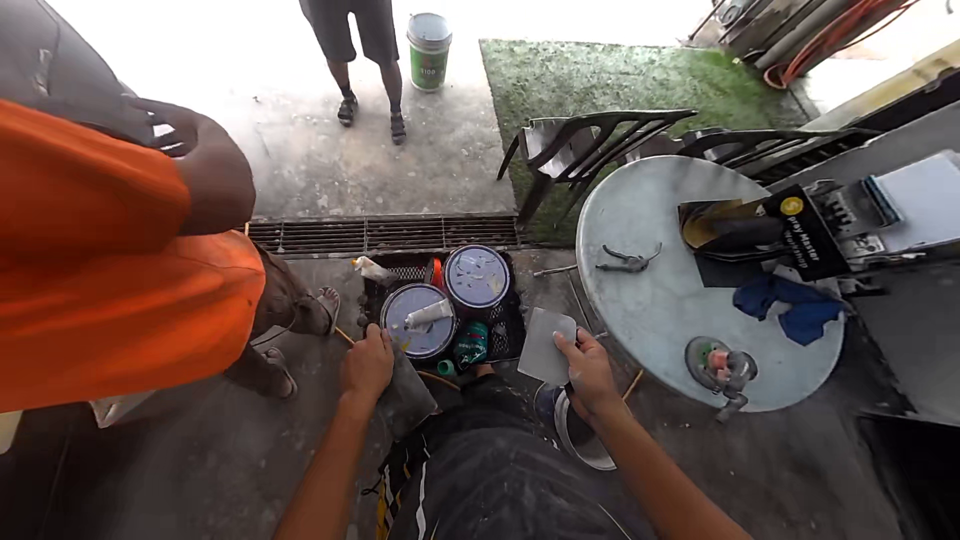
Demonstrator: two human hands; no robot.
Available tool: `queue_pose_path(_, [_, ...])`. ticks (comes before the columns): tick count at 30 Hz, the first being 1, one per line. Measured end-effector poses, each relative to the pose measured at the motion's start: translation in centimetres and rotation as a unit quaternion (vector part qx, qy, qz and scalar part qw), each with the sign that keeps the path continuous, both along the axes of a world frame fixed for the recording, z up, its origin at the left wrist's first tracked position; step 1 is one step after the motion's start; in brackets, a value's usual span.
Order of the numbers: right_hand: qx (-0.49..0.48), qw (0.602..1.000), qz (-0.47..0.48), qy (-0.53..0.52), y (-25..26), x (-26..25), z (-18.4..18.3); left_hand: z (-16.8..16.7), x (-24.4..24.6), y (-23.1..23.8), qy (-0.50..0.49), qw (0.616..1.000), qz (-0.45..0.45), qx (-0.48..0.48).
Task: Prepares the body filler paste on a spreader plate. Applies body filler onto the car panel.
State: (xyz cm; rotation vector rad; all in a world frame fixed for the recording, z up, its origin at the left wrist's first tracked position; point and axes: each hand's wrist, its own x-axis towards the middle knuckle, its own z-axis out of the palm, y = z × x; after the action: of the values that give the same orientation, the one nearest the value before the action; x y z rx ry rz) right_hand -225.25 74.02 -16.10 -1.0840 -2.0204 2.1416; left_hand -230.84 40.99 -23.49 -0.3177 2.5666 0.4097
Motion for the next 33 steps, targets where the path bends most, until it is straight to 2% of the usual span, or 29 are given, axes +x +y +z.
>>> queue_pose_path(4, [-0.022,0.997,0.069,0.020,-1.5,-2.6,-0.4,0.6,-0.6,0.3,0.007,1.000,0.008,0.012])
queue_pose_path(10, [-0.049,0.982,0.174,0.052,-4.0,-6.7,-0.4,-1.7,-0.2,-1.6,0.035,0.983,0.055,0.170])
queue_pose_path(12, [-0.046,0.980,0.190,0.036,-4.7,-7.7,-0.3,-1.5,-0.1,-2.0,0.030,0.986,0.037,0.158])
queue_pose_path(17, [-0.039,0.968,0.244,0.032,-5.8,-9.7,-0.8,-1.4,0.5,-3.5,0.089,0.987,0.020,0.129])
queue_pose_path(21, [-0.018,0.958,0.286,0.023,-6.4,-11.2,-1.1,-2.6,2.6,-6.1,0.096,0.987,0.035,0.126])
queue_pose_path(23, [0.002,0.940,0.340,0.023,-7.0,-12.0,-1.4,-3.2,4.2,-7.4,0.102,0.985,0.051,0.127])
queue_pose_path(25, [0.060,0.903,0.425,0.032,-7.8,-12.8,-1.9,-3.5,6.0,-8.5,0.109,0.984,0.066,0.126])
queue_pose_path(26, [0.115,0.872,0.475,0.034,-8.5,-13.2,-2.1,-3.6,6.8,-9.1,0.108,0.984,0.072,0.124])
queue_pose_path(29, [0.297,0.737,0.607,0.031,-11.7,-14.2,-2.3,-3.5,8.7,-10.3,0.100,0.984,0.089,0.120])
queue_pose_path(31, [0.364,0.638,0.679,-0.001,-14.3,-14.8,-2.7,-3.5,9.6,-10.7,0.098,0.984,0.096,0.117])
queue_pose_path(33, [0.403,0.555,0.726,-0.050,-17.0,-15.6,-3.2,-3.3,10.1,-10.8,0.095,0.983,0.103,0.117])
